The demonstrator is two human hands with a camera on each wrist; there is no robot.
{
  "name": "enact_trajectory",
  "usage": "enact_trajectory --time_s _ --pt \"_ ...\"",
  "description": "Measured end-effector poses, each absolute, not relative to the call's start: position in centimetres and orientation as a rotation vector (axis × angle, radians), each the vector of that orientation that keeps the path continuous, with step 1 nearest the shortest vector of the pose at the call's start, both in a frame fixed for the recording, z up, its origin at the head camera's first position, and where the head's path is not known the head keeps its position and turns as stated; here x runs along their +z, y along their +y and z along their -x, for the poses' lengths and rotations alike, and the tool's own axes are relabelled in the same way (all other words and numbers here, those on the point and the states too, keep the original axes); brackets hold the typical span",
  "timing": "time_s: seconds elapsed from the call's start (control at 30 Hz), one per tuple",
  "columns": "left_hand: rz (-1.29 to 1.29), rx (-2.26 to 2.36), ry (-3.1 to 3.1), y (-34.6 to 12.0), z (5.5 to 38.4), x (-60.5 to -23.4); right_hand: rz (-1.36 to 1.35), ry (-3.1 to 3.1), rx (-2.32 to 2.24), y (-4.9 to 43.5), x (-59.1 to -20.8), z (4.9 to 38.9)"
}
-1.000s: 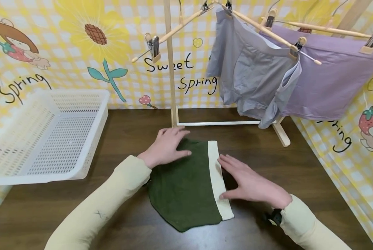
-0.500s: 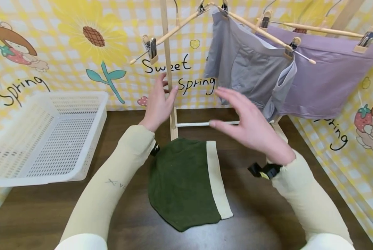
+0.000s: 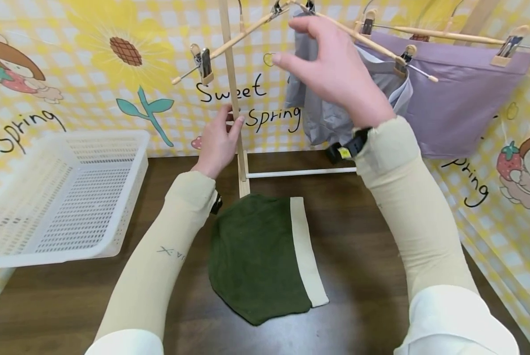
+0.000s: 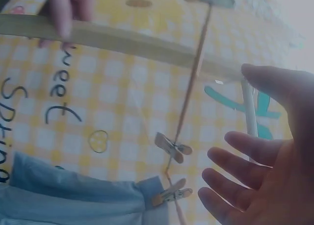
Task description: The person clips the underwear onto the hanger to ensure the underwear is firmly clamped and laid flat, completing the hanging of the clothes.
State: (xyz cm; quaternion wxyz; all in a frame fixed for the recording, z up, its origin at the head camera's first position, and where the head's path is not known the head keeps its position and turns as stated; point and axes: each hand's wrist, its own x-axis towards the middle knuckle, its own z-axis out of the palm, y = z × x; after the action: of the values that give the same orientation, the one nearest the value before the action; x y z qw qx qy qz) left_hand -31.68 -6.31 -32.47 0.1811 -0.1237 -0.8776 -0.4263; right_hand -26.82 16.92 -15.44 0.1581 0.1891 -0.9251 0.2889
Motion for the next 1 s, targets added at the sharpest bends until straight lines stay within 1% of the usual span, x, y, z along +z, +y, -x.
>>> enact_trajectory --time_s 0.2,0.37,0.43,0.63,1.0 --pt "0.344 -1.214 -2.481 -6.5 31.7 -32.6 -0.498 -2.609 0.953 15.7 -13.4 28.6" --pt "0.351 -1.205 -2.47 -6.5 31.9 -32.6 -0.459 -2.67 1.031 14.3 -12.7 29.0" --pt "0.358 -1.21 -2.465 -6.5 31.9 -32.6 -0.497 -2.693 1.024 13.5 -12.6 29.1" --pt "0.351 -1.241 -2.47 -6.4 31.9 -32.6 -0.699 -2.67 1.092 11.0 -13.1 29.2" --pt "0.311 -1.243 -2.468 -6.8 31.9 -32.5 -0.53 -2.655 1.338 8.3 -14.5 29.7"
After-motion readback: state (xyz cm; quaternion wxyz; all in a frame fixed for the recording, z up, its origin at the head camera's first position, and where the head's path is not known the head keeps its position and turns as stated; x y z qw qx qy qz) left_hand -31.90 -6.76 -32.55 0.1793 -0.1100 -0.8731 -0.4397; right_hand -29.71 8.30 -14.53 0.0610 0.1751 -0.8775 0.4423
